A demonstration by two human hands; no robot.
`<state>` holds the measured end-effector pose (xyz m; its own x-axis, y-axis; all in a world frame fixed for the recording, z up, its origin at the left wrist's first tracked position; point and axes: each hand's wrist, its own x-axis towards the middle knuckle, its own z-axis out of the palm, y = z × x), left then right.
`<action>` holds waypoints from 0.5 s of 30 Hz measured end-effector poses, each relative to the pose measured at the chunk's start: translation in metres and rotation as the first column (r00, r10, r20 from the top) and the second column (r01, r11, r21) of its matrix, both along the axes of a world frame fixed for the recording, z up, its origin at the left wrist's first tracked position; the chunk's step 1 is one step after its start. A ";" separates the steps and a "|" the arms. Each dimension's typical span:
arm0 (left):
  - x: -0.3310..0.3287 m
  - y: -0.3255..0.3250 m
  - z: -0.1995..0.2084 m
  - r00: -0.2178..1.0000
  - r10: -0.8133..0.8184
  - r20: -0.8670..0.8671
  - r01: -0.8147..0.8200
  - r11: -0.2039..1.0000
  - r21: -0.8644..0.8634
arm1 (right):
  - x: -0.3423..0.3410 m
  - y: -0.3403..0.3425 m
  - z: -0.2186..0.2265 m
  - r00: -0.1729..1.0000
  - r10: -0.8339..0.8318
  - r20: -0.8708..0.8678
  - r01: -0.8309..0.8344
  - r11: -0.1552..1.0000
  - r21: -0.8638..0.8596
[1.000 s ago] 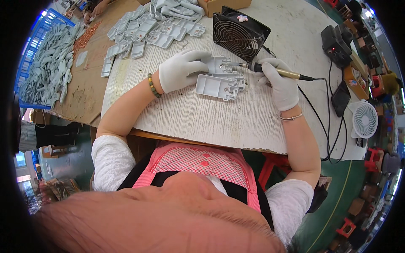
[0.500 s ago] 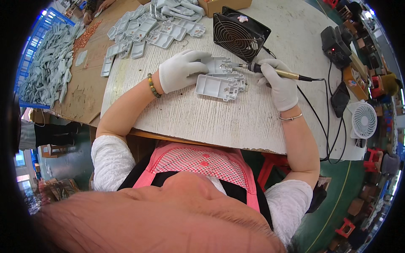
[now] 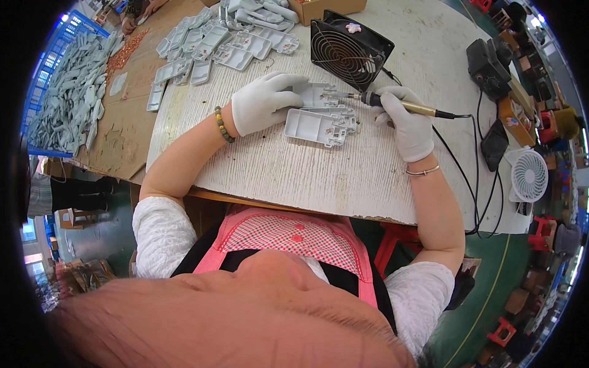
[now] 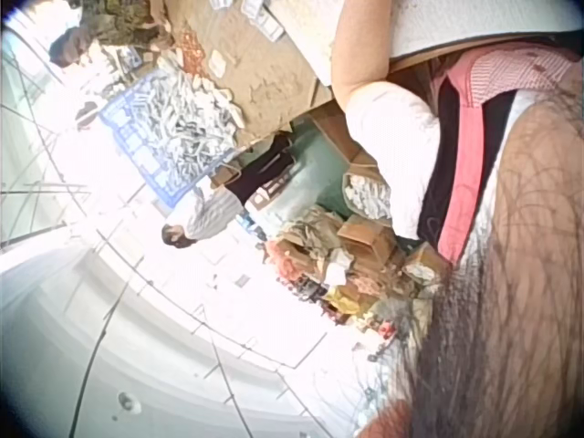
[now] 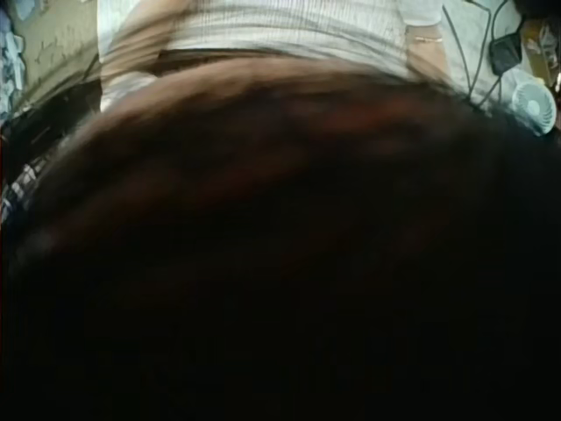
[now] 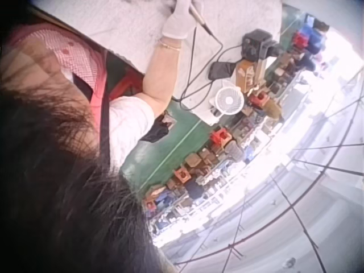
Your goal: Soldering electronic components onto small plastic parts at a factory workstation.
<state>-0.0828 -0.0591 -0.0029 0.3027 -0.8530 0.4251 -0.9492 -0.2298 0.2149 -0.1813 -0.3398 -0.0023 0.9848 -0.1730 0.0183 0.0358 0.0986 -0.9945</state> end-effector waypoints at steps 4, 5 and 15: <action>-0.001 0.000 0.000 1.000 0.009 -0.018 -0.009 1.000 0.008 | 0.000 -0.001 0.000 1.000 -0.004 -0.014 0.004 1.000 -0.015; -0.001 0.000 0.001 1.000 0.009 -0.018 -0.009 1.000 0.007 | 0.000 -0.001 0.000 1.000 -0.005 -0.017 0.004 1.000 -0.018; 0.000 0.000 -0.001 1.000 -0.001 0.014 0.001 1.000 -0.004 | -0.001 -0.001 0.001 1.000 -0.010 0.000 0.010 0.999 0.032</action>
